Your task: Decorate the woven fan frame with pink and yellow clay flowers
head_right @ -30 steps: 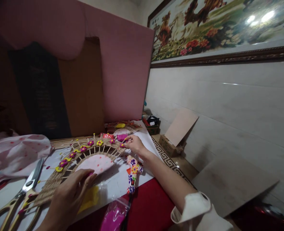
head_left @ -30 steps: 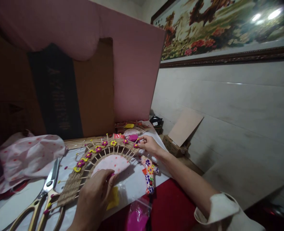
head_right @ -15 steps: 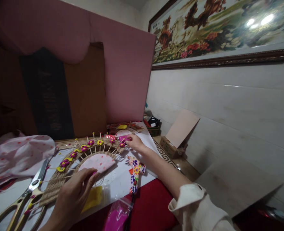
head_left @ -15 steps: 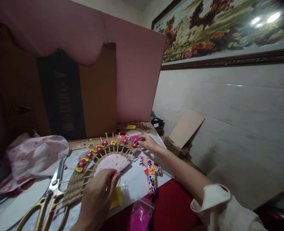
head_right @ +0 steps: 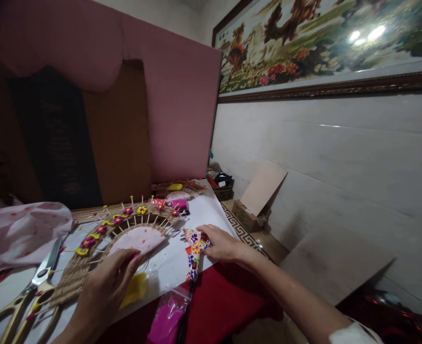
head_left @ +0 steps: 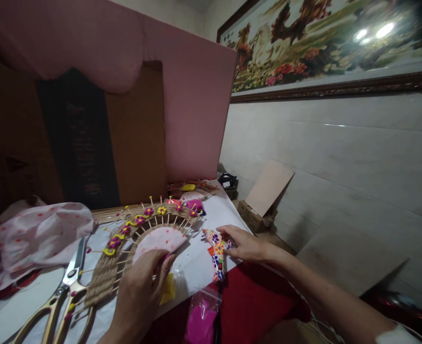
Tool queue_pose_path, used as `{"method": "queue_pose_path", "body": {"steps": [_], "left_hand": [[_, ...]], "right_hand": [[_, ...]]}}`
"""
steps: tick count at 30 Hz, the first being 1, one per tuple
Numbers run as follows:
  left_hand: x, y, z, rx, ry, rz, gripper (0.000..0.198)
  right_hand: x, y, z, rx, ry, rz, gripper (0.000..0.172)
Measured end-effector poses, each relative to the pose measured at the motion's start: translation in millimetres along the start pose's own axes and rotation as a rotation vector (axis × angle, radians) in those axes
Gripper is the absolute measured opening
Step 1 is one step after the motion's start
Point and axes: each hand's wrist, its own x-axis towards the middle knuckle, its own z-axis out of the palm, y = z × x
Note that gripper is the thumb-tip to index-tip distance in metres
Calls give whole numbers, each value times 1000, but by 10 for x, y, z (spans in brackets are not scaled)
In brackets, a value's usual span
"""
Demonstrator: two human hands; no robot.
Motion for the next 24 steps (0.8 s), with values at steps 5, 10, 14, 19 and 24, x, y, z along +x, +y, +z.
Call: {"method": "queue_pose_path", "body": {"steps": [5,10,14,19,24], "left_hand": [[10,-25,-12,16,-6,3,19],[21,-39,-19,48,-1,-9,22],[24,-30,-23,45,-4,-8,21],[48,7,-38,31,-3,4,22],[57,25,-45,10,-2,8,21]], "right_hand": [[-14,-46,82,-146,40,18,64],[-83,-31,131,-179,84,59,65],[-136,-20,177,-193,115,84,64],[-178,28,213,-208,160,125,68],[-254,132,217,-193,221,203,70]]}}
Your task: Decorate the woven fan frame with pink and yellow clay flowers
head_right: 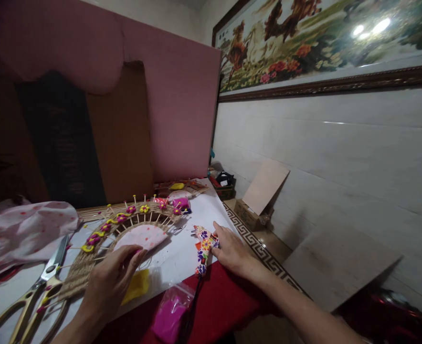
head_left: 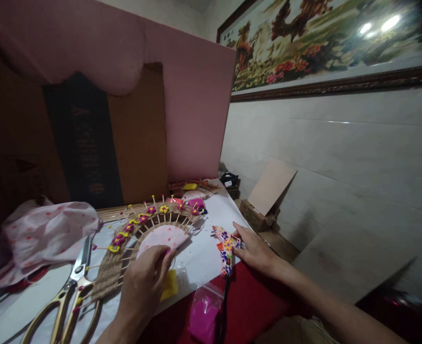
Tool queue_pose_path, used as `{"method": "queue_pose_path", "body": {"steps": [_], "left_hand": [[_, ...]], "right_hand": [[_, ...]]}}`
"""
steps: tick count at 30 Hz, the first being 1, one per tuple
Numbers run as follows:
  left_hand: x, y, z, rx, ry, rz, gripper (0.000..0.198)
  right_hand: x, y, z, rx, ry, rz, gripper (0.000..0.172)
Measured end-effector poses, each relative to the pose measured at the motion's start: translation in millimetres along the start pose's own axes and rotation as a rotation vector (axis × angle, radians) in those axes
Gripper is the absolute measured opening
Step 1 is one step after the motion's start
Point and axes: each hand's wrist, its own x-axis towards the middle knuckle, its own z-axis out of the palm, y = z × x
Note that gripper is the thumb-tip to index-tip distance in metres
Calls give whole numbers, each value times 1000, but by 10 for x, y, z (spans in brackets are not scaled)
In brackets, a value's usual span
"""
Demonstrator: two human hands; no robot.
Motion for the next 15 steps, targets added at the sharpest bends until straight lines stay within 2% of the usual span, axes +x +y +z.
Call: {"method": "queue_pose_path", "body": {"steps": [7,15], "left_hand": [[1,-24,6,-49,35,35,14],[7,-14,1,-61,11,8,10]], "right_hand": [[-68,81,23,55,45,22,67],[-79,-79,-171,-54,-71,36,67]]}}
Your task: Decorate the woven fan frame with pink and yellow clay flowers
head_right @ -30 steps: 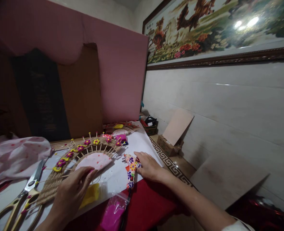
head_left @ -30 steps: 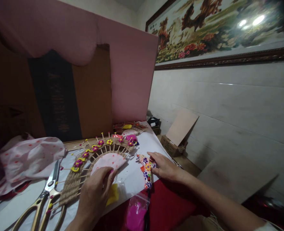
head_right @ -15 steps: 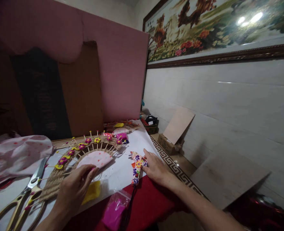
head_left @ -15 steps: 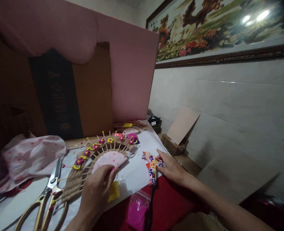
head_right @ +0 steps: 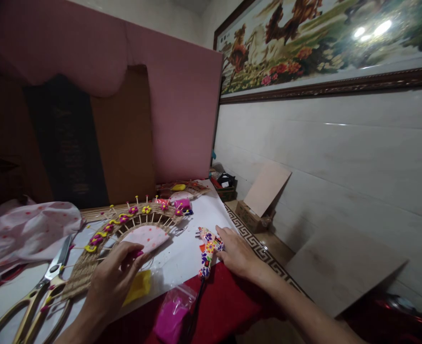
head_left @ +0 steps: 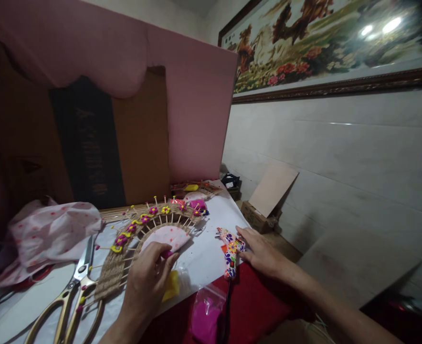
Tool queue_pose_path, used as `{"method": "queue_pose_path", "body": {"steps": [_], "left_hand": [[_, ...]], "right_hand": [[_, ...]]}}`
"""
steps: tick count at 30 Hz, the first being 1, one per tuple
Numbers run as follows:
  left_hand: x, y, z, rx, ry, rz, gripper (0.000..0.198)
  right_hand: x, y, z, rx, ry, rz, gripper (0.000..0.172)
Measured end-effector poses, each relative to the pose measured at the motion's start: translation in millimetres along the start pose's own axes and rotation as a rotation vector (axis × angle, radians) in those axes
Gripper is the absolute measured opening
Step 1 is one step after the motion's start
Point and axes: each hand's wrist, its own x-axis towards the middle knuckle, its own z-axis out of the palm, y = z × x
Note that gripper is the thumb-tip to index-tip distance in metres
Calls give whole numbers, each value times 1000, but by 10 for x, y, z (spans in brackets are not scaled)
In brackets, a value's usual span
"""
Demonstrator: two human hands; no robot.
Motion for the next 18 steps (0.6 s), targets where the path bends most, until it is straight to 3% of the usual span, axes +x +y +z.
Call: {"method": "queue_pose_path", "body": {"steps": [11,13,16,18], "left_hand": [[-8,7,16,-11,-20,14,11],[-22,-23,37,-22,-6,18,13],[-37,-53,56,-31,23,29,15],[-38,-53,57,-23,14,34,15]], "right_hand": [[49,38,93,-64,-22,-46,62],[8,38,110,-82,39,-84,58],[-105,-29,118,-131,231,-143,48],[-187,-120,123,-153,331,-104,43]]}}
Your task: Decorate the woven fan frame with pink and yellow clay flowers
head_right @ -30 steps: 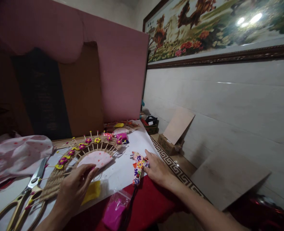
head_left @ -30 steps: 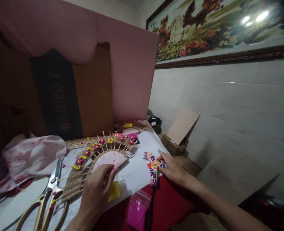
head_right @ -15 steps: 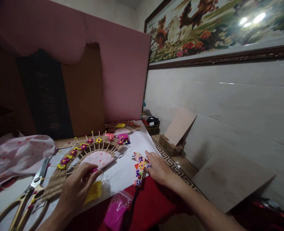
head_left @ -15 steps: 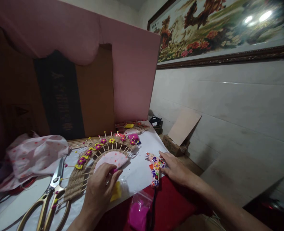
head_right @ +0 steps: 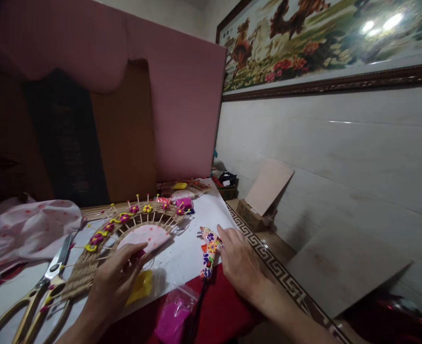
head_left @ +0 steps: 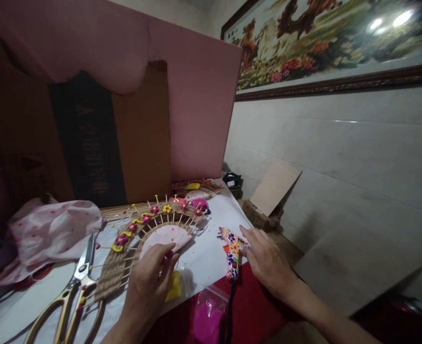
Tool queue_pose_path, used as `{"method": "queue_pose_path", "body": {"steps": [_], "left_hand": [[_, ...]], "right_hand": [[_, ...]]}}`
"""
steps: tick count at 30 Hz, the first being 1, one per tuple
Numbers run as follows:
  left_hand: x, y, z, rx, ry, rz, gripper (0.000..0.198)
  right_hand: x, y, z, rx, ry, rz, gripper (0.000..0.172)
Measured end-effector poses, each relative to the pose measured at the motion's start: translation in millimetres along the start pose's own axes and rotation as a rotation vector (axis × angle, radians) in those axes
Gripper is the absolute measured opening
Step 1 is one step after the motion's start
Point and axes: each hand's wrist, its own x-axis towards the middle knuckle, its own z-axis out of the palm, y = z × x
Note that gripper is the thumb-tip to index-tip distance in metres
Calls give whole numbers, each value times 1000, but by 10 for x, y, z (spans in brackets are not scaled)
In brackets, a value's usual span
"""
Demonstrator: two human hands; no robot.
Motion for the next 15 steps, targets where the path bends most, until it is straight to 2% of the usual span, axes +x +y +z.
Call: {"method": "queue_pose_path", "body": {"steps": [1,3,6,10,15], "left_hand": [[2,5,-2,5,-11,0,15],[5,19,-4,12,-30,-1,14],[6,29,2,6,-39,-8,13],[-1,10,10,-14,-52,-10,14],[3,2,4,-23,-54,-6,15]], "right_hand": [[-25,-58,-14,-9,9,50,41],[-49,-182,-31,-27,-56,160,43],[-24,-357,-24,-73,-135,278,60],[34,-527,33,-116,-137,351,79],[42,-605,132,-122,-119,395,59]]}}
